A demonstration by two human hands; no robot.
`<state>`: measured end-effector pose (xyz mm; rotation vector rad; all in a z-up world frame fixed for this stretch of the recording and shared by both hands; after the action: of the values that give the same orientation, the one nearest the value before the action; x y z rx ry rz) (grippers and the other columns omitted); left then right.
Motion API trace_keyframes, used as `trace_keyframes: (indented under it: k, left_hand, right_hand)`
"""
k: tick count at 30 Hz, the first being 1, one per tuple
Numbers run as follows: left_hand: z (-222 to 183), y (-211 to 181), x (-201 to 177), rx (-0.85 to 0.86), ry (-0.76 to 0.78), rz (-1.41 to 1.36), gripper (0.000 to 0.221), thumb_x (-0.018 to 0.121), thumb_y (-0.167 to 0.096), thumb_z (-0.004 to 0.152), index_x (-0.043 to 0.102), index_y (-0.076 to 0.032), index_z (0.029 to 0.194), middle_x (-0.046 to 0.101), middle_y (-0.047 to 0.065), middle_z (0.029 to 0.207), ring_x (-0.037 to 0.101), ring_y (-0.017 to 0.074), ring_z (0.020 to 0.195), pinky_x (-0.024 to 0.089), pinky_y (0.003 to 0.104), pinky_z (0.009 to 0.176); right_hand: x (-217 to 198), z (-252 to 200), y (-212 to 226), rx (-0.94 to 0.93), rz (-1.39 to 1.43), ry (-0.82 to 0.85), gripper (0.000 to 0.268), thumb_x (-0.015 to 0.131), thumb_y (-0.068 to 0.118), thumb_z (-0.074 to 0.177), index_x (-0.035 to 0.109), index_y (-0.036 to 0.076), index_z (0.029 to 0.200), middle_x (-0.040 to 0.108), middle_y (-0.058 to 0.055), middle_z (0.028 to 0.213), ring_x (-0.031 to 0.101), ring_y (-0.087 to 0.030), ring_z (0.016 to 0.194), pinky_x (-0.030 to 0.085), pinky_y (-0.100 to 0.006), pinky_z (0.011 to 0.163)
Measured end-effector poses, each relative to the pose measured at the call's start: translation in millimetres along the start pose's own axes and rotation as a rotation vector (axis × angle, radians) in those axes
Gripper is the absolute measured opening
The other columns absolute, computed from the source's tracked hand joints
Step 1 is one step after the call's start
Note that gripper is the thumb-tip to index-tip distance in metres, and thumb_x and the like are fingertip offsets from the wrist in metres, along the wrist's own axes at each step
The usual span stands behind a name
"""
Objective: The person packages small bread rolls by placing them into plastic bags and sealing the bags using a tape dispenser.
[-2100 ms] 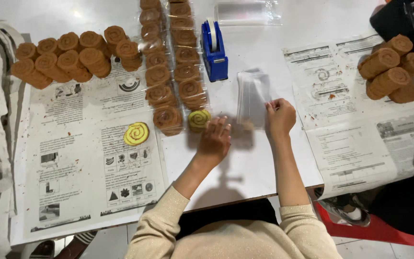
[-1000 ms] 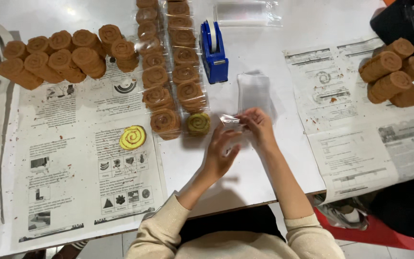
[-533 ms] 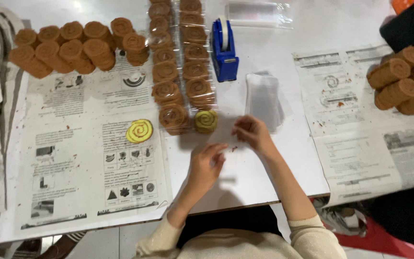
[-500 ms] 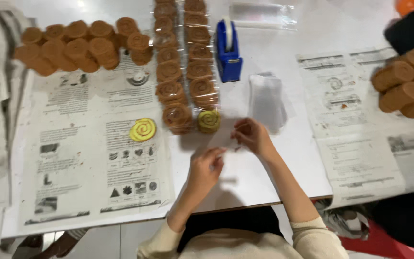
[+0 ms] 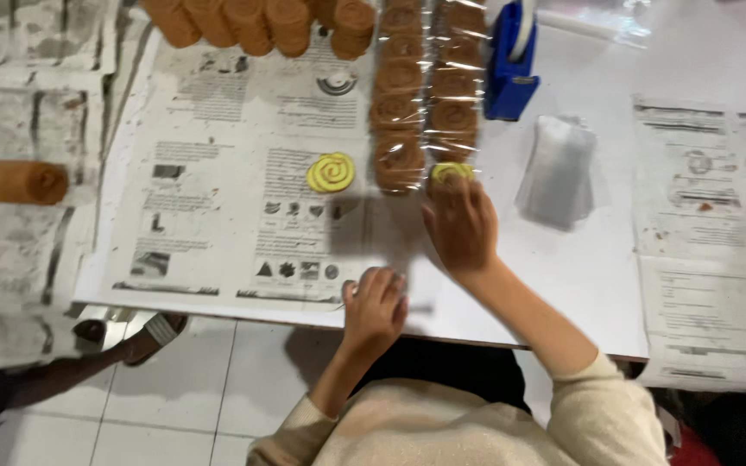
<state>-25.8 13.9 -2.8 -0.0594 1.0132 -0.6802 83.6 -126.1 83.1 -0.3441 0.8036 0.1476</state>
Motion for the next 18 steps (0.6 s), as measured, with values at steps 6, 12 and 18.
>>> trace_keyframes:
  k: [6, 12, 18]
  left_hand:
    - [0.8, -3.0, -5.2, 0.030, -0.095, 0.064, 0.019, 0.053, -0.030, 0.088, 0.058, -0.022, 0.105, 0.058, 0.000, 0.108, 0.057, 0.0205, 0.107, 0.032, 0.043, 0.081]
    - [-4.8, -0.7, -0.5, 0.041, -0.145, 0.102, 0.026, 0.057, -0.028, 0.079, 0.063, -0.019, 0.103, 0.061, 0.001, 0.106, 0.060, 0.0215, 0.104, 0.038, 0.041, 0.078]
    - [-4.3, -5.9, -6.3, 0.121, -0.212, 0.112, 0.024, 0.051, -0.024, 0.083, 0.064, -0.016, 0.101, 0.059, 0.002, 0.095, 0.063, 0.0198, 0.096, 0.040, 0.038, 0.077]
  right_hand:
    - [72.9, 90.0, 75.2, -0.369, 0.640, 0.200, 0.029, 0.066, 0.014, 0.077, 0.060, 0.008, 0.105, 0.060, -0.013, 0.107, 0.061, -0.035, 0.093, 0.054, -0.040, 0.076]
    - [114.0, 103.3, 116.3, -0.492, 0.498, 0.359, 0.038, 0.069, 0.025, 0.075, 0.063, 0.018, 0.112, 0.066, -0.008, 0.102, 0.067, -0.032, 0.089, 0.053, -0.044, 0.073]
    - [123.9, 101.0, 118.8, -0.537, 0.463, 0.320, 0.036, 0.068, 0.017, 0.062, 0.060, 0.009, 0.096, 0.052, -0.008, 0.094, 0.058, -0.033, 0.074, 0.046, -0.043, 0.060]
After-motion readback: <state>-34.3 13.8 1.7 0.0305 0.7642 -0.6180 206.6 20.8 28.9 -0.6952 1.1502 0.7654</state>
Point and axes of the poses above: each hand's wrist, its own z-axis towards the middle knuckle, its own x-axis out of the palm, y = z × x, the point moved 5 cm from there along z, towards the middle knuckle
